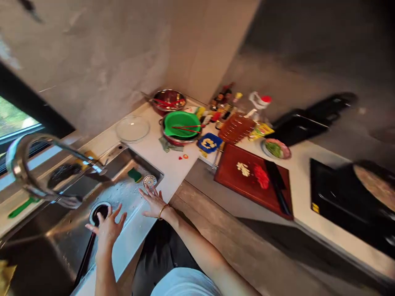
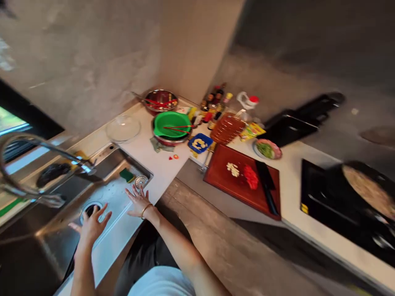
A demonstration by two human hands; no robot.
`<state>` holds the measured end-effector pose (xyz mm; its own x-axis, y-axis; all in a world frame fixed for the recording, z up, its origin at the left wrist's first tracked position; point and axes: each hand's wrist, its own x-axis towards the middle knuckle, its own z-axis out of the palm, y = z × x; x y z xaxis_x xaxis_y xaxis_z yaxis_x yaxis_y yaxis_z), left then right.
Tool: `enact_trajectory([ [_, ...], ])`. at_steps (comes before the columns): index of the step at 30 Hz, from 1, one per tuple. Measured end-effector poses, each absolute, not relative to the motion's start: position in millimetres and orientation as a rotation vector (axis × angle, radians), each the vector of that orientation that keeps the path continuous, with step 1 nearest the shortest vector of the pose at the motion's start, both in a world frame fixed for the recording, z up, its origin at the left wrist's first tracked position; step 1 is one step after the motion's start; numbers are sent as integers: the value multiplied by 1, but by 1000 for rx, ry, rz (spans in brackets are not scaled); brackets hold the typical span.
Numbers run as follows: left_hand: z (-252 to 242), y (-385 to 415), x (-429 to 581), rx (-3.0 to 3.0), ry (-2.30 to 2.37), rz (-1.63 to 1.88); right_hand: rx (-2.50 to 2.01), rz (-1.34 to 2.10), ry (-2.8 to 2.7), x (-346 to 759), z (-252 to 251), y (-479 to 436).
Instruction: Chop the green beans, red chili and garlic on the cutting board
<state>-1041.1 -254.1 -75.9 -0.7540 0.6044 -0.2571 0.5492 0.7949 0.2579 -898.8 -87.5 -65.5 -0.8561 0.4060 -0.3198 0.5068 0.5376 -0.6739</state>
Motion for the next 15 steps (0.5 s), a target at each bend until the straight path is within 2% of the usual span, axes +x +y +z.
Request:
enact_trajectory([
  [3, -68, -247, -1035, 1004, 2541, 180, 913, -1384, 2592, -846, -58, -85],
  [6, -54, -233, -1027, 1134, 2159, 448, 898, -1742, 2638, -790, -47, -91],
  [8, -46, -217, -1016, 1154, 1910, 618, 997, -1815, 2655, -751, -40, -97],
  [10, -41, -198, -999, 1083, 1971, 639, 1357, -1585, 2644, -706, -37, -106],
  [12, -41, -181, -974, 981, 2237, 537, 1716, -1229, 2554, -655, -37, -118],
  [15, -45, -169, -922, 1014, 2477, 356, 1922, -1003, 2335, -567, -47, -146],
])
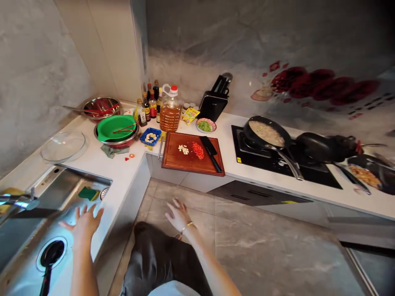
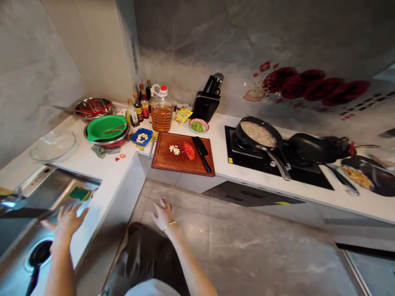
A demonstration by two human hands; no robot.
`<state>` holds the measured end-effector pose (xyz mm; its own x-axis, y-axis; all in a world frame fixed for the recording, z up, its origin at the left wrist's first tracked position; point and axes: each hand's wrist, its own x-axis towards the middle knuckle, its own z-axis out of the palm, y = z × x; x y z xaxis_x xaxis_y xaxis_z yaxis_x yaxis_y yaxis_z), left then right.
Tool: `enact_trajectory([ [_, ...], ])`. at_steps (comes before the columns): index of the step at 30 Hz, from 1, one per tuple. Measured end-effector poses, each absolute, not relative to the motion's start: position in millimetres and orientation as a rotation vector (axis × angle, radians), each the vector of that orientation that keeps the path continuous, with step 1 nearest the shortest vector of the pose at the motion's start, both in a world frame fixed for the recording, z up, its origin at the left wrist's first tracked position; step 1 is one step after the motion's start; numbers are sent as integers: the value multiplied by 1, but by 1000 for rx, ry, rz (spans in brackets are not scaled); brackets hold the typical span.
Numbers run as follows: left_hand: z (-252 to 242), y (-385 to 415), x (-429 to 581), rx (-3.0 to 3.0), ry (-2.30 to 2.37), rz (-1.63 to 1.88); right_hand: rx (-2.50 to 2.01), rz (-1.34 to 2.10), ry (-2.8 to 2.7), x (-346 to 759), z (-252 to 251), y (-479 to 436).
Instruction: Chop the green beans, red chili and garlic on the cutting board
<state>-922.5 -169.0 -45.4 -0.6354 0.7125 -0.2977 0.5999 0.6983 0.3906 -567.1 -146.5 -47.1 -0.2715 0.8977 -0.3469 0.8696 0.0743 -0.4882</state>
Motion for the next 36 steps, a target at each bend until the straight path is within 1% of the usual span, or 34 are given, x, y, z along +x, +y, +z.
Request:
enact_trajectory([
  [2, -48, -171, -881, 1167, 2536, 355, -2046, 945, -2215, -506, -59, -172],
  [6, -49, -185, -793, 1418, 2640, 504, -2351, 807, -2087, -398, -91, -230],
  [12, -64, -215, -693, 1560, 2651, 614, -2397, 723, -2000, -308, -135, -290],
  [17, -102, -232, -665, 1495, 2570, 670, -2370, 746, -1914, -282, -151, -292],
  [23, -135, -207, -673, 1191, 2534, 680, -2371, 746, -1875, -283, -148, -254],
  [28, -136, -192, -691, 1014, 2580, 676, -2178, 851, -1966, -311, -135, -188],
  [32, -124, -206, -725, 627, 2636, 717, -1941, 908, -2083, -371, -117, -102],
  [36, -112, -217, -755, 512, 2563, 744, -1628, 985, -2242, -466, -96, -11],
])
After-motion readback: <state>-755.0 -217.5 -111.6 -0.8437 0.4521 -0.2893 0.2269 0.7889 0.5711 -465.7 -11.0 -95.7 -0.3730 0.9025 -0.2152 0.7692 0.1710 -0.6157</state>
